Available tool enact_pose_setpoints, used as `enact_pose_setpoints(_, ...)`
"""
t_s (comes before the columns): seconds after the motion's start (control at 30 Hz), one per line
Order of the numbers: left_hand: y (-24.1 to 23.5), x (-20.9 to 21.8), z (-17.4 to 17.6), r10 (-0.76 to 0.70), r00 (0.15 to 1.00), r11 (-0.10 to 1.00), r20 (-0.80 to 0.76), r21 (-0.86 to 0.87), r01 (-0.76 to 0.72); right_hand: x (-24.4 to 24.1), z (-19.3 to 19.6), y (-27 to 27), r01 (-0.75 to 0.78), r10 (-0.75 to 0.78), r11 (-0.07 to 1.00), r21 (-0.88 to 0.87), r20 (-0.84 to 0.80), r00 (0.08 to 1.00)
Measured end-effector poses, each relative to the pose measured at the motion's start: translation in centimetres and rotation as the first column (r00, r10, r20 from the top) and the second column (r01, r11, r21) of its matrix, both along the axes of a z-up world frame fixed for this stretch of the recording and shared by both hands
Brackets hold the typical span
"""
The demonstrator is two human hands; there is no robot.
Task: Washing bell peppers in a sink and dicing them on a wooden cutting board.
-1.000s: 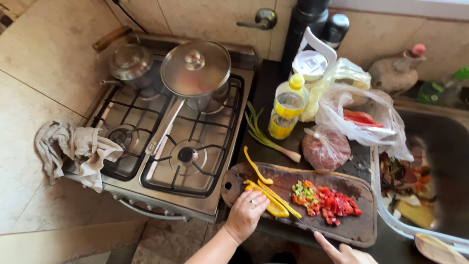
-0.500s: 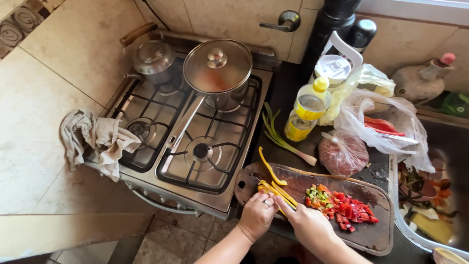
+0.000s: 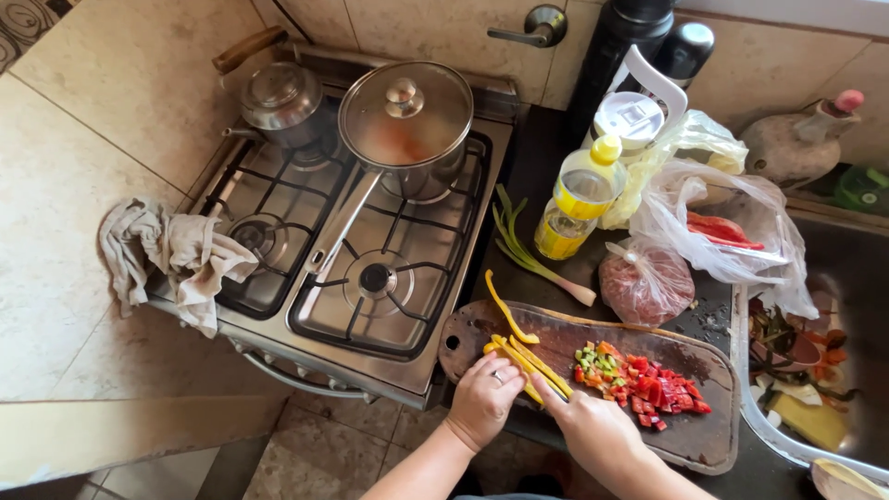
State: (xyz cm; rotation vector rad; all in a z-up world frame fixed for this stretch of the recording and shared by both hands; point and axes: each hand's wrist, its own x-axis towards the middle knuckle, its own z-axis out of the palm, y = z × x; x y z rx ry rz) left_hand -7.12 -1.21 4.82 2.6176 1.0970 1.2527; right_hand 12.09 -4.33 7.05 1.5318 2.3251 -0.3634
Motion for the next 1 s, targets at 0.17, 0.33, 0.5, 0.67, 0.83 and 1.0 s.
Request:
enact_pose_setpoints(0.17, 0.0, 0.1, -0.9, 0.011, 1.000, 1.000, 0.023, -0.007, -0.011, 4.0, -1.4, -3.0, -0.037, 0.037, 0.999, 0.010, -0.032, 0.999)
enact_pose_setpoints(0.33, -0.1, 0.3, -0.5, 0.004, 1.000, 1.000, 0.029, -0.008, -0.003, 7.1, -2.2, -6.4, 0.140, -0.116, 0.973, -0.184, 0.137, 0.984)
enact_pose_setpoints(0.5, -0.3, 0.4, 0.4, -0.019, 0.998, 1.000, 0.056, 0.011, 0.018, 9.6, 1.4, -6.8, 0.300, -0.200, 0.824, -0.480, 0.249, 0.948)
enact_pose_setpoints(0.67, -0.4, 0.3, 1.8, -0.012, 0.998, 0.997, 0.068, 0.078, 0.006, 9.3, -0.2, -8.0, 0.244, -0.222, 0.964, -0.102, 0.190, 0.956)
enact_pose_setpoints(0.83, -0.4, 0.1, 2.7, 0.003, 0.996, 0.999, 0.087, 0.045, -0.007, 3.1, -1.8, -4.2, 0.039, -0.002, 0.980, 0.195, -0.188, 0.982)
enact_pose_setpoints(1.0, -0.4, 0.1, 1.9, 0.021, 0.998, 0.999, 0.059, 0.048, -0.024, 0.0, -0.6, -0.7, 0.031, -0.017, 0.997, 0.069, -0.193, 0.981)
